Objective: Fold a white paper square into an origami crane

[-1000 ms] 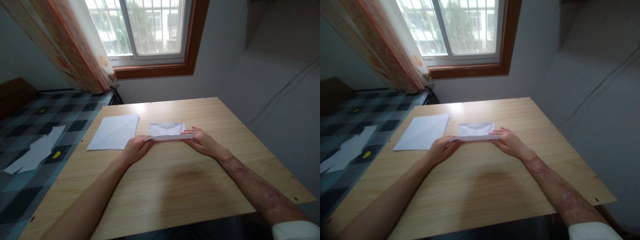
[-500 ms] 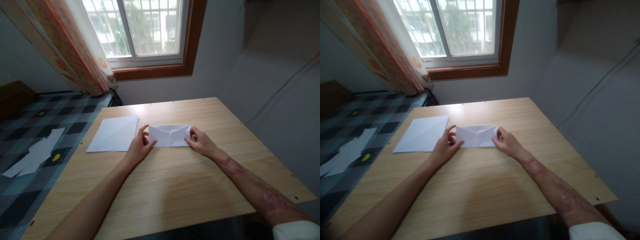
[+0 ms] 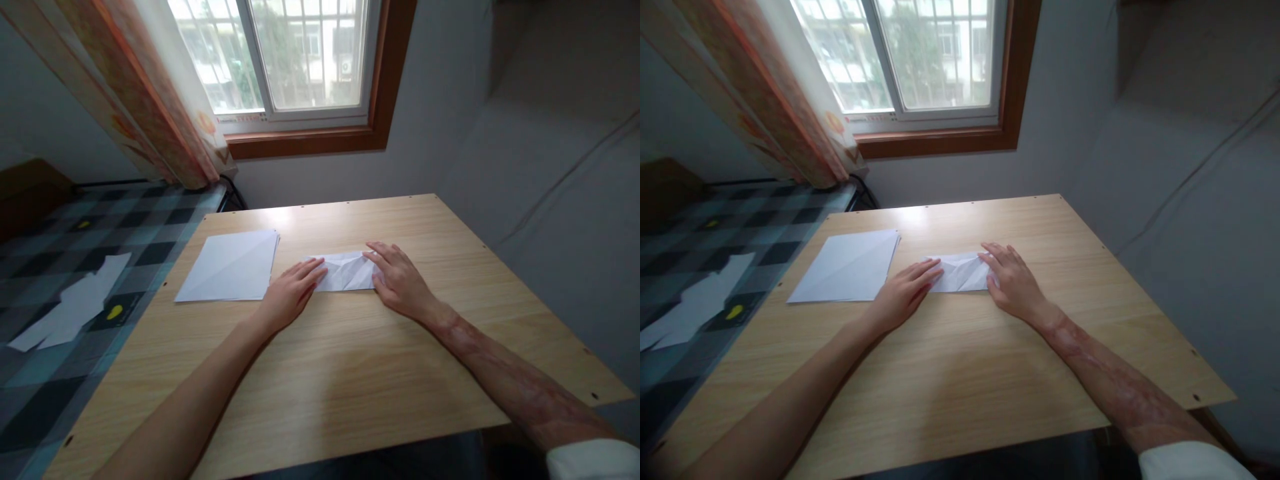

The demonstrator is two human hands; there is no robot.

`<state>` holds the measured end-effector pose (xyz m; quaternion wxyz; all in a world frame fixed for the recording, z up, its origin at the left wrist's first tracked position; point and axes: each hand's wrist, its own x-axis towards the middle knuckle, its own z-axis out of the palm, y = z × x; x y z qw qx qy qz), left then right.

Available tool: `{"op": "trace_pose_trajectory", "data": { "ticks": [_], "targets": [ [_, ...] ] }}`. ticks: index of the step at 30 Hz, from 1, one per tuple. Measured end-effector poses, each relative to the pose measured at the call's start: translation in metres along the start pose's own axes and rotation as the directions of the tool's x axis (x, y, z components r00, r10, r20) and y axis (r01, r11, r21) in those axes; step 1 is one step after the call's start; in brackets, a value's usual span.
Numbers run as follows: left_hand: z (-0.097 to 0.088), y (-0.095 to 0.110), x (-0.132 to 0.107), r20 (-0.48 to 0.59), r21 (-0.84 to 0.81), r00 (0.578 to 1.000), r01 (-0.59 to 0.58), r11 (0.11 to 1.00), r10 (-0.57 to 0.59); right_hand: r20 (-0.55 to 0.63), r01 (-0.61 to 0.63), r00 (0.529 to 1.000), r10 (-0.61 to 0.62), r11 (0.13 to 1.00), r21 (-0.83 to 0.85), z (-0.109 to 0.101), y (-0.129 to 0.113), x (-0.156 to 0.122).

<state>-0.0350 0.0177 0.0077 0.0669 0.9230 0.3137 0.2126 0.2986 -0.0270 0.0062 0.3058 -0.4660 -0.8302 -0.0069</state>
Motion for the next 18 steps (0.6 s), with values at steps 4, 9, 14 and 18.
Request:
{"op": "trace_pose_trajectory", "data": {
  "ticks": [4,9,14,18],
  "targets": [
    [0.002,-0.001,-0.003,0.134,-0.009,0.991,-0.012,1.000,0.013,0.168,0.159,0.972,-0.166,0.986,0.052,0.000,-0.017,0.002],
    [-0.001,0.001,-0.005,0.265,0.022,0.964,-0.039,0.999,0.032,0.326,0.145,0.928,-0.179,0.981,0.127,0.010,-0.022,0.000],
    [-0.003,0.004,-0.006,0.302,0.088,0.952,0.022,0.996,-0.047,0.367,0.030,0.929,-0.048,0.998,0.055,0.012,-0.010,-0.004],
    [-0.007,0.005,-0.006,0.277,0.114,0.955,0.079,0.990,-0.108,0.368,-0.032,0.929,0.036,0.999,-0.015,0.011,-0.002,-0.005]
  ]
}}
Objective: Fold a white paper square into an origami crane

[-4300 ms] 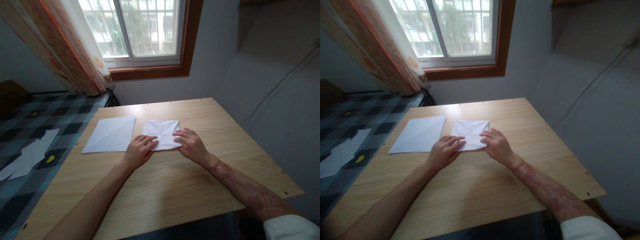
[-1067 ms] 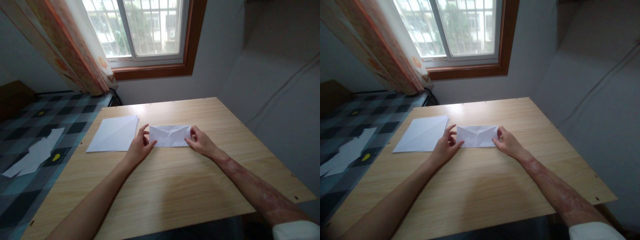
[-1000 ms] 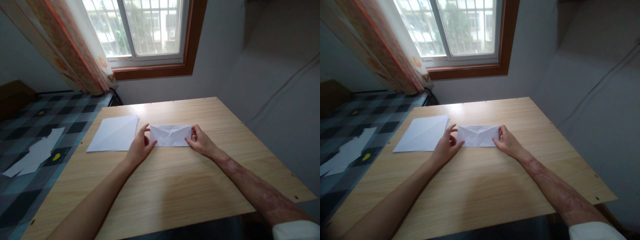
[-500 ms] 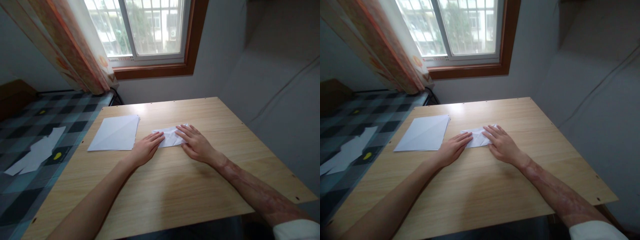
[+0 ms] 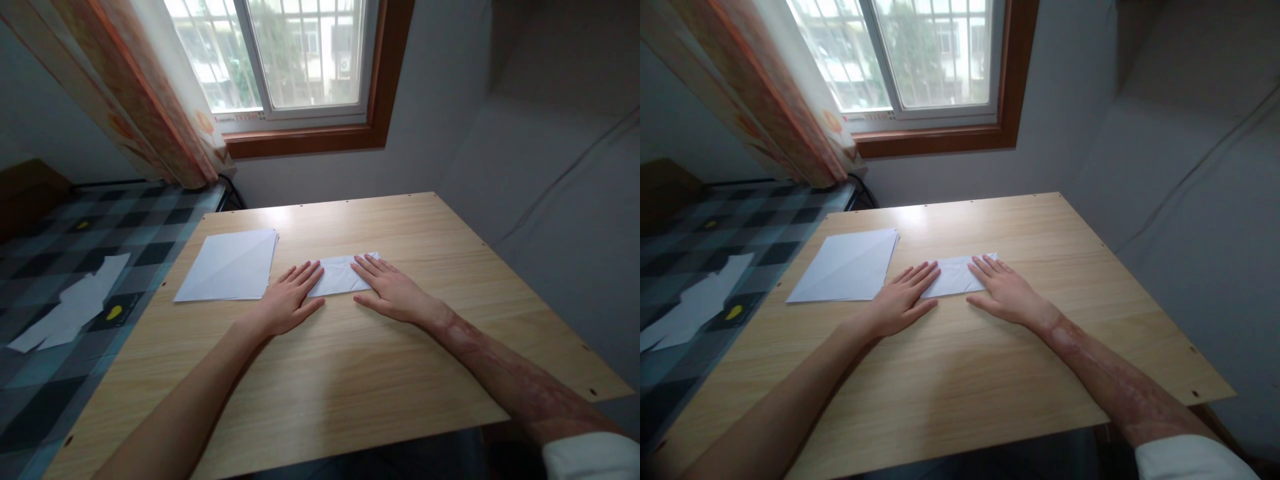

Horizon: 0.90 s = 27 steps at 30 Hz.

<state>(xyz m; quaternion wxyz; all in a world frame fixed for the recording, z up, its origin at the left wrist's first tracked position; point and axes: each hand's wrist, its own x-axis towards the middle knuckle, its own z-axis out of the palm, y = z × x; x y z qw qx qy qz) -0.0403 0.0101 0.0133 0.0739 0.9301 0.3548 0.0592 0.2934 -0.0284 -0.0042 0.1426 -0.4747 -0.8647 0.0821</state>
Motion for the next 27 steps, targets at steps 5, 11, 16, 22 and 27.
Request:
{"op": "trace_pose_trajectory", "data": {
  "ticks": [5,11,16,22,27],
  "targets": [
    [-0.004,-0.003,0.001,-0.107,0.005,0.994,0.012,1.000,-0.012,-0.007,-0.045,0.999,0.045,0.999,-0.028,0.001,0.006,0.001],
    [-0.007,-0.008,0.000,-0.260,0.082,0.959,-0.099,0.992,0.117,-0.026,-0.061,0.998,0.059,0.997,-0.053,0.002,0.005,0.000],
    [-0.003,-0.008,-0.001,-0.355,0.183,0.909,-0.163,0.970,0.219,-0.067,-0.016,0.998,0.010,0.997,-0.081,-0.004,-0.001,0.001],
    [-0.002,-0.009,-0.003,-0.418,0.152,0.884,-0.161,0.975,0.211,-0.109,0.139,0.982,-0.155,0.980,-0.141,-0.013,-0.009,0.015],
    [-0.008,-0.004,0.000,-0.535,-0.173,0.845,-0.118,0.978,0.007,-0.174,0.124,0.977,-0.122,0.992,0.002,-0.015,-0.016,0.026]
  ]
}}
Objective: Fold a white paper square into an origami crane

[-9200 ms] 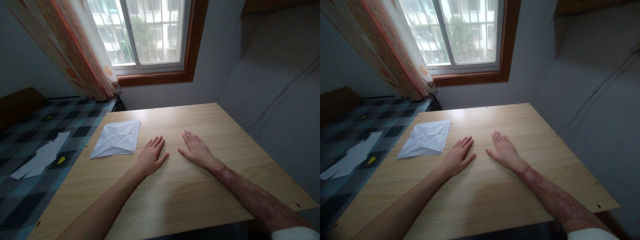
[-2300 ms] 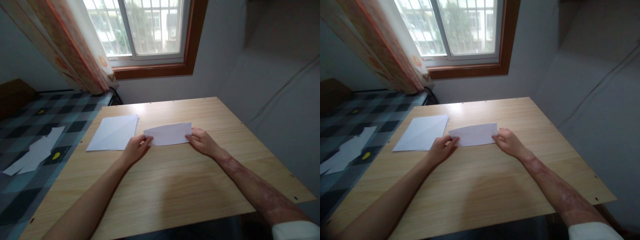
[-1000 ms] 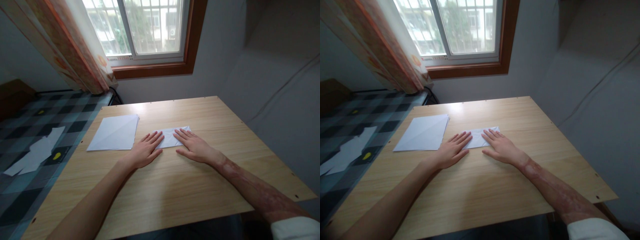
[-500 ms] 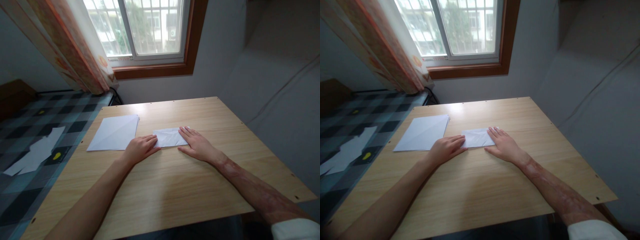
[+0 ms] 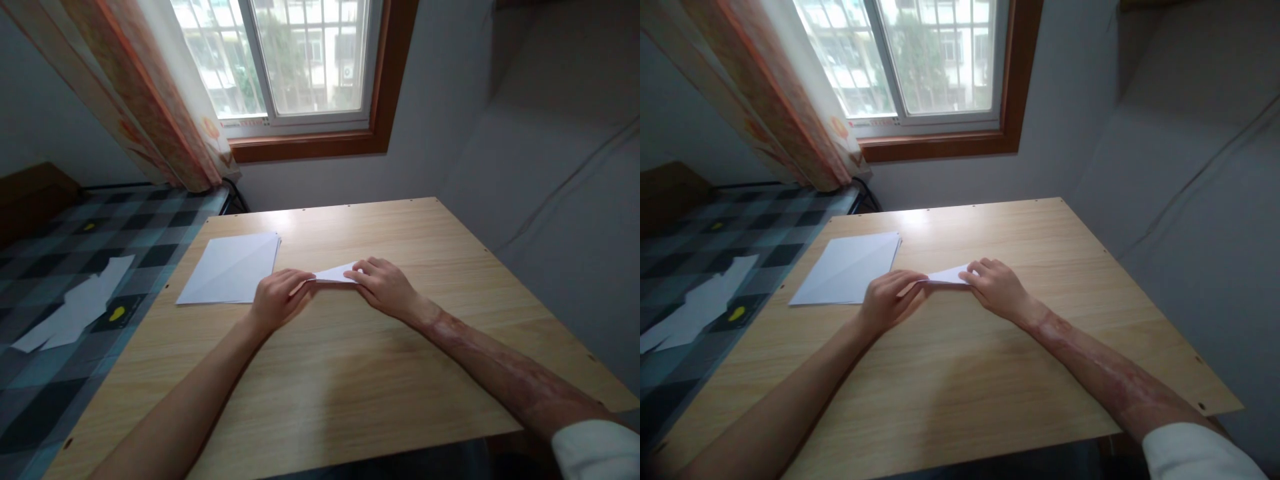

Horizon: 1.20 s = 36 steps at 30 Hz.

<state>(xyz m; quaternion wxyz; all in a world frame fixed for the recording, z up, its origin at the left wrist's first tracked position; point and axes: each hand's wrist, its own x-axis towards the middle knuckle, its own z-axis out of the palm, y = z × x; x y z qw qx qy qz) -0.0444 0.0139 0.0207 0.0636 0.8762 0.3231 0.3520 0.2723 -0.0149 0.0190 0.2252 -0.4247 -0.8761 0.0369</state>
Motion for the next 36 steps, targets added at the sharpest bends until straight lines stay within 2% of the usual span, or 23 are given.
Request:
{"op": "trace_pose_trajectory", "data": {
  "ticks": [2,4,6,8,10,11,12,13,15,17,18,20,23,26,30,36],
  "targets": [
    [0.000,0.003,0.006,-0.093,-0.124,0.981,0.156,0.980,-0.168,-0.100,-0.082,0.990,0.099,0.984,0.161,0.001,-0.001,0.004],
    [0.001,0.005,0.013,-0.079,-0.255,0.952,0.268,0.929,-0.297,-0.175,-0.184,0.947,0.270,0.900,0.396,0.004,-0.001,0.010],
    [0.003,0.006,0.020,0.010,-0.409,0.928,0.343,0.846,-0.372,-0.153,-0.250,0.882,0.445,0.719,0.648,0.011,0.001,0.016],
    [0.008,0.007,0.026,0.103,-0.547,0.906,0.396,0.737,-0.411,-0.080,-0.233,0.845,0.529,0.500,0.834,0.021,0.005,0.021],
    [0.016,0.008,0.029,0.154,-0.600,0.892,0.427,0.677,-0.425,0.008,-0.246,0.820,0.573,0.341,0.907,0.032,0.009,0.023],
    [0.022,0.009,0.030,0.172,-0.606,0.886,0.440,0.663,-0.431,0.048,-0.278,0.806,0.590,0.306,0.911,0.037,0.010,0.022],
    [0.027,0.010,0.031,0.174,-0.604,0.883,0.446,0.661,-0.437,0.071,-0.310,0.799,0.597,0.307,0.900,0.042,0.012,0.021],
    [0.033,0.011,0.031,0.170,-0.597,0.885,0.442,0.670,-0.433,0.060,-0.329,0.800,0.597,0.353,0.876,0.046,0.013,0.018],
    [0.043,0.013,0.030,0.106,-0.535,0.902,0.407,0.740,-0.420,-0.066,-0.343,0.813,0.579,0.567,0.748,0.049,0.014,0.012],
    [0.047,0.014,0.029,0.071,-0.386,0.928,0.365,0.847,-0.367,-0.191,-0.344,0.837,0.513,0.764,0.546,0.048,0.014,0.007],
    [0.048,0.015,0.029,0.060,-0.289,0.943,0.329,0.899,-0.326,-0.224,-0.336,0.854,0.469,0.828,0.449,0.047,0.013,0.005],
    [0.047,0.016,0.028,0.057,-0.103,0.969,0.243,0.965,-0.238,-0.232,-0.306,0.893,0.386,0.898,0.316,0.043,0.011,0.002],
    [0.044,0.016,0.028,0.128,0.038,0.987,0.095,0.995,-0.099,-0.199,-0.250,0.936,0.291,0.946,0.205,0.037,0.009,-0.001],
    [0.044,0.015,0.026,0.256,-0.007,0.966,-0.030,1.000,0.031,-0.152,-0.192,0.965,0.213,0.971,0.144,0.032,0.011,-0.005],
    [0.037,0.014,0.025,0.324,-0.074,0.943,-0.054,0.996,0.076,-0.024,-0.088,0.995,0.092,0.985,0.148,0.021,0.020,-0.010],
    [0.018,0.012,0.028,0.422,-0.103,0.891,-0.135,0.986,0.166,0.076,0.034,0.996,-0.050,0.978,0.205,0.003,0.030,-0.014]
  ]
}}
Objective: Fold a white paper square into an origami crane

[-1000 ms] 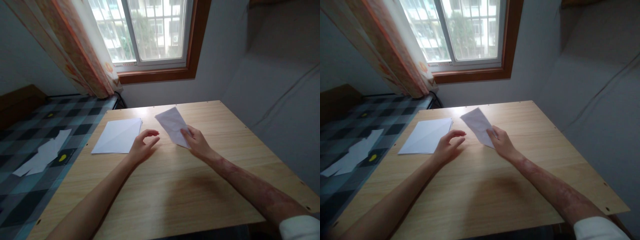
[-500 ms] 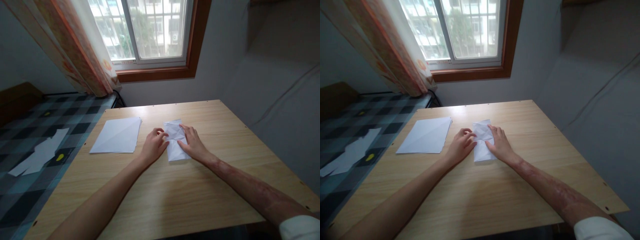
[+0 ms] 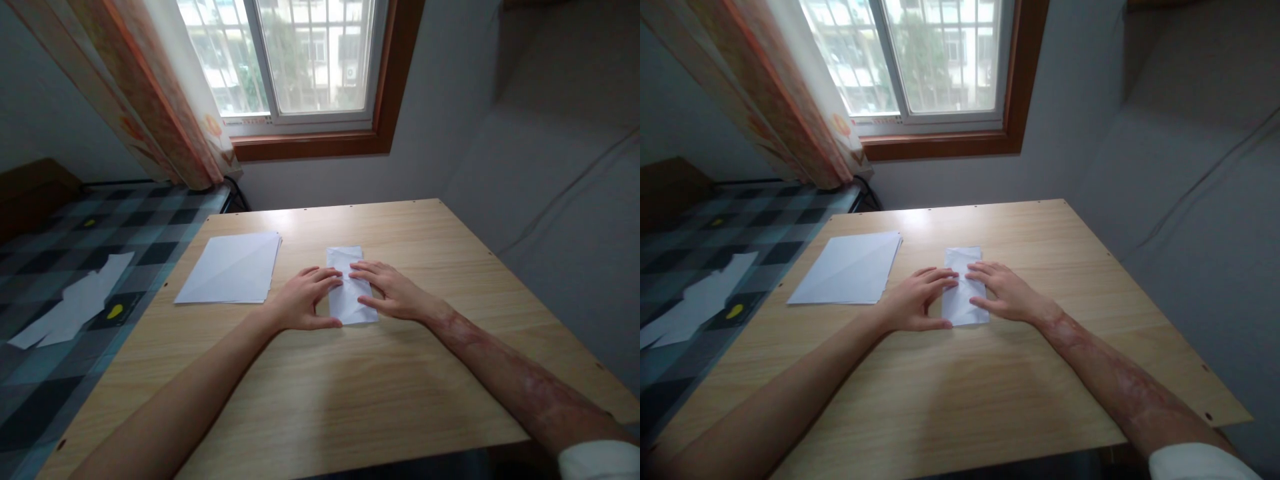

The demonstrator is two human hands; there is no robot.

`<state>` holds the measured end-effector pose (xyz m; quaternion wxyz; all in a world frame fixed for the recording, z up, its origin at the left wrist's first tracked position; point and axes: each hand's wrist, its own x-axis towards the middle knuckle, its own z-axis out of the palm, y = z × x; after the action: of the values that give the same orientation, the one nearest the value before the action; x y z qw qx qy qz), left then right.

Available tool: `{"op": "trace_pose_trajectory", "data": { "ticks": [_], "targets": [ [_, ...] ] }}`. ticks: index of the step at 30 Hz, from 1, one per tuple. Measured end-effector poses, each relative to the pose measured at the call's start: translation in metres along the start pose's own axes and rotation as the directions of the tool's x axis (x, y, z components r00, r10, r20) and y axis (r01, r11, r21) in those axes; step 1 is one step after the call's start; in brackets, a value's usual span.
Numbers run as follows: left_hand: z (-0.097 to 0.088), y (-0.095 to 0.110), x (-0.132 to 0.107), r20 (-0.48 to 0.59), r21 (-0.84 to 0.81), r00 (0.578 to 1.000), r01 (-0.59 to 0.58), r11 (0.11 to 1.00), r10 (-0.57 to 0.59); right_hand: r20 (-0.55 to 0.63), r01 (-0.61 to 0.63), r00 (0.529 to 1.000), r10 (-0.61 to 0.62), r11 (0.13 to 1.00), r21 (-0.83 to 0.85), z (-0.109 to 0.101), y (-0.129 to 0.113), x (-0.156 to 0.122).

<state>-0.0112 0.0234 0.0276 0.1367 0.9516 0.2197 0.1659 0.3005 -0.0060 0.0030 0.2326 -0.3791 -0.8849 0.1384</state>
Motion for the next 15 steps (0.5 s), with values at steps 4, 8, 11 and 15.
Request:
{"op": "trace_pose_trajectory", "data": {
  "ticks": [4,8,11,15],
  "targets": [
    [-0.002,0.001,0.000,0.006,-0.008,1.000,-0.023,1.000,0.023,0.041,0.045,0.998,-0.047,0.998,0.039,-0.003,0.001,-0.003],
    [0.001,0.002,-0.001,-0.029,0.013,0.998,-0.063,0.998,0.064,0.058,0.047,0.997,-0.049,0.998,0.042,-0.003,-0.001,-0.003],
    [0.005,0.002,-0.006,-0.049,0.048,0.990,-0.130,0.990,0.132,0.091,0.043,0.995,-0.045,0.999,0.026,-0.004,-0.003,-0.003],
    [0.010,0.001,-0.011,-0.105,0.098,0.977,-0.177,0.979,0.187,0.118,0.061,0.991,-0.062,0.998,0.014,-0.006,-0.006,-0.002]
  ]
}}
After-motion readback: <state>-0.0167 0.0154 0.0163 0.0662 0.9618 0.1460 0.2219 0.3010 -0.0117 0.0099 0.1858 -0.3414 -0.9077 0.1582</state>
